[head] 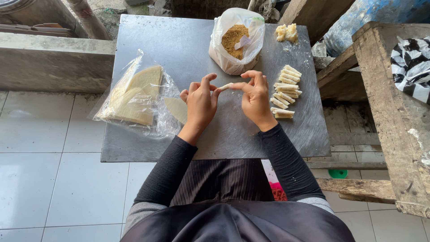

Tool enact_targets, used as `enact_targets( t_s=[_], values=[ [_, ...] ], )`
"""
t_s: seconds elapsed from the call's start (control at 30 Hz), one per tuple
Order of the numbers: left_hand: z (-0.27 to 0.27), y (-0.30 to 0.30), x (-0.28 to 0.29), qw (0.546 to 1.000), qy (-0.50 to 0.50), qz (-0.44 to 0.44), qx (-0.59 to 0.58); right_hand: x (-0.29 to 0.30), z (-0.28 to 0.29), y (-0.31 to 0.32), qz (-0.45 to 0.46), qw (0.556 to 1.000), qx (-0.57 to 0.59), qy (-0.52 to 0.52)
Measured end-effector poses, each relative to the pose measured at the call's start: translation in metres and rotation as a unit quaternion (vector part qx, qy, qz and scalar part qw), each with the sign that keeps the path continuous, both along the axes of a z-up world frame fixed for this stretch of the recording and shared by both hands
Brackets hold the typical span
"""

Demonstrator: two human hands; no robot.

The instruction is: The person places a small amount of filling from a plastic bag onto a triangular dough wrapper, then folds and rolls the dough into a cylindrical shape by hand, repeating this for multiple pieces on a metal table.

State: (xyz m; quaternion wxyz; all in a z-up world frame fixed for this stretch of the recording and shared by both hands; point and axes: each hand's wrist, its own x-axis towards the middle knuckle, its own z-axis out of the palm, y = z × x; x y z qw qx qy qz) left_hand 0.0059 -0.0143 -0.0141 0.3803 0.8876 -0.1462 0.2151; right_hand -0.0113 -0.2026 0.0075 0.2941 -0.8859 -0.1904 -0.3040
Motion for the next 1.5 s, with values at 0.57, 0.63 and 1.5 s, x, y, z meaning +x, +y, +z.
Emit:
enact_targets(
  t_s=[0.57, 0.63, 1.5],
  values=[
    [0.005, 0.001, -0.002, 0.999, 0.021, 0.007, -0.03, -0.003, 0.002, 0.003, 0.004, 0.999, -0.028, -0.021],
    [0.006, 0.001, -0.003, 0.999, 0.014, 0.005, -0.03, -0.003, 0.002, 0.003, -0.006, 1.0, -0.005, 0.002],
    [0.02, -0.121, -0.022, 0.987, -0.01, -0.159, -0.02, -0.197, 0.012, -0.087, -0.122, 0.885, 0.449, -0.015]
  ],
)
